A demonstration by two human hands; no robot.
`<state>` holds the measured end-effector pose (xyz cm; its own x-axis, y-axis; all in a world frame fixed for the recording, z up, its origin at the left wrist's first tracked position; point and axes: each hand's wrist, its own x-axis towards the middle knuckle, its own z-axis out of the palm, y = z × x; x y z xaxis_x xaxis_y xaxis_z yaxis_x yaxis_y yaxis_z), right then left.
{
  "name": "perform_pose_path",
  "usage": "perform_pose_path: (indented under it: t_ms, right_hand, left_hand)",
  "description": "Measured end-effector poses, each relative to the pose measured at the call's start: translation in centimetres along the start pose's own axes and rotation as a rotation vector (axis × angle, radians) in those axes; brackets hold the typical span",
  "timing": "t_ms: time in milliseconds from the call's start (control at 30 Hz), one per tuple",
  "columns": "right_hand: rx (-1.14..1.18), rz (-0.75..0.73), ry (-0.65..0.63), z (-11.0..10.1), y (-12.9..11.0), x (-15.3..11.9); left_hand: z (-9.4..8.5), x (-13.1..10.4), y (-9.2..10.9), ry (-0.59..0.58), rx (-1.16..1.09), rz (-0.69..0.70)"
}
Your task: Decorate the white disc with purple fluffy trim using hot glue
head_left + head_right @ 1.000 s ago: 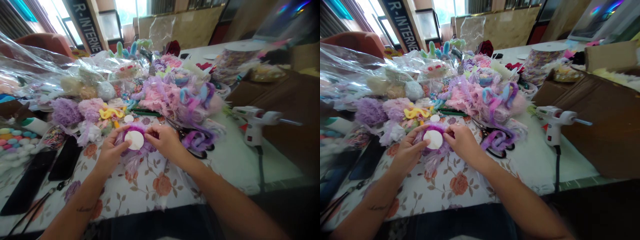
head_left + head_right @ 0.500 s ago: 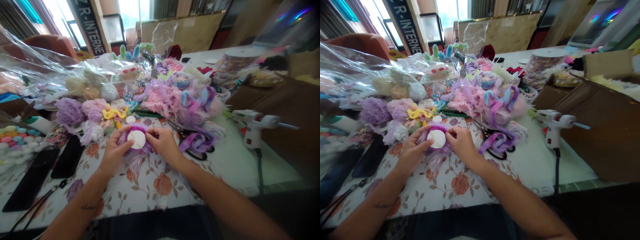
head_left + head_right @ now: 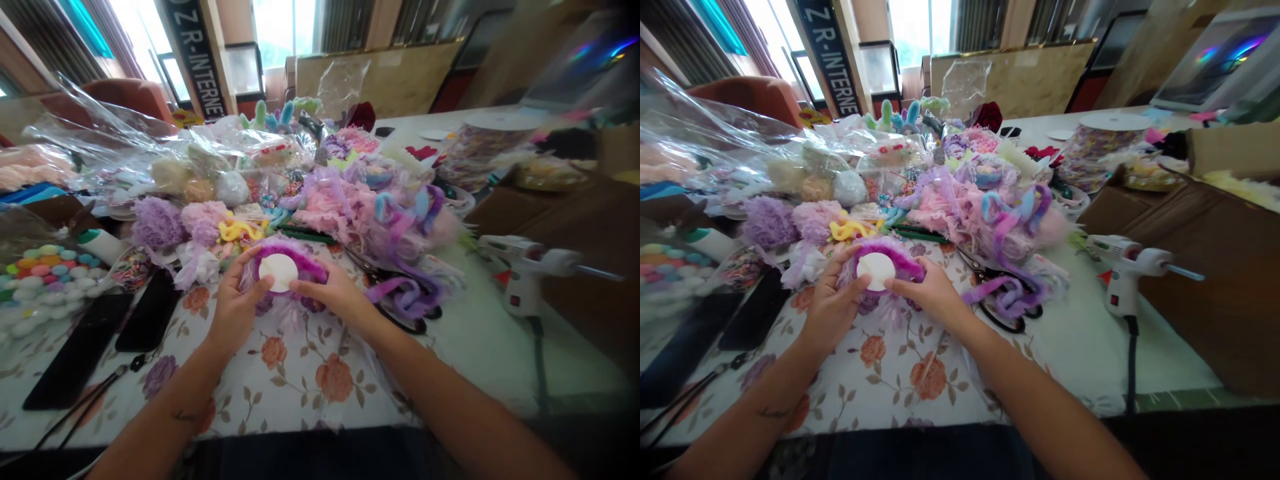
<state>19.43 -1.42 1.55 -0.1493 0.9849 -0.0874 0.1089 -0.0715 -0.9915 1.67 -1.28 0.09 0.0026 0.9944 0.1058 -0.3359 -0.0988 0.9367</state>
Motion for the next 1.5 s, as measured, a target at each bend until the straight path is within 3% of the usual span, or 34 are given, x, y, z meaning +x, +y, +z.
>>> perform_pose_path:
  t_ms: [133, 333, 500, 667, 933, 1100, 1267, 1500]
  right_hand:
    - [0.181, -0.010, -0.075, 0.2, -0.5, -0.3]
    - [0.149, -0.008, -0.053, -0.5, -0.2, 0.1]
    - [0.070, 0.036, -0.071, -0.7, 0.0, 0.3]
    - [0.127, -0.019, -0.098, -0.7, -0.2, 0.2]
    - [0.109, -0.051, -0.069, -0.7, 0.3, 0.0]
    - [0.029, -0.045, -0.083, -1.3, 0.2, 0.2]
    - [-0.148, -0.090, -0.123, -1.6, -0.2, 0.3]
    - [-0.261, -0.158, -0.198, -1.2, -1.0, -0.2]
  left_hand:
    - [0.0, -0.4, -0.2, -0.035, 0.116, 0.060]
    - [-0.6, 0.1, 1.1, -0.083, 0.098, 0.064]
    - [-1.4, 0.8, 1.4, -0.099, 0.111, -0.051]
    - [-1.4, 0.9, 1.1, -0.106, 0.015, -0.139]
    - [-1.0, 0.7, 1.0, -0.087, -0.055, -0.195]
    - [-0.9, 0.7, 1.0, -0.090, -0.053, -0.220]
    - [-1.2, 0.8, 1.6, -0.220, 0.047, -0.140]
    - [-0.9, 0.5, 2.6, -0.192, 0.275, -0.155]
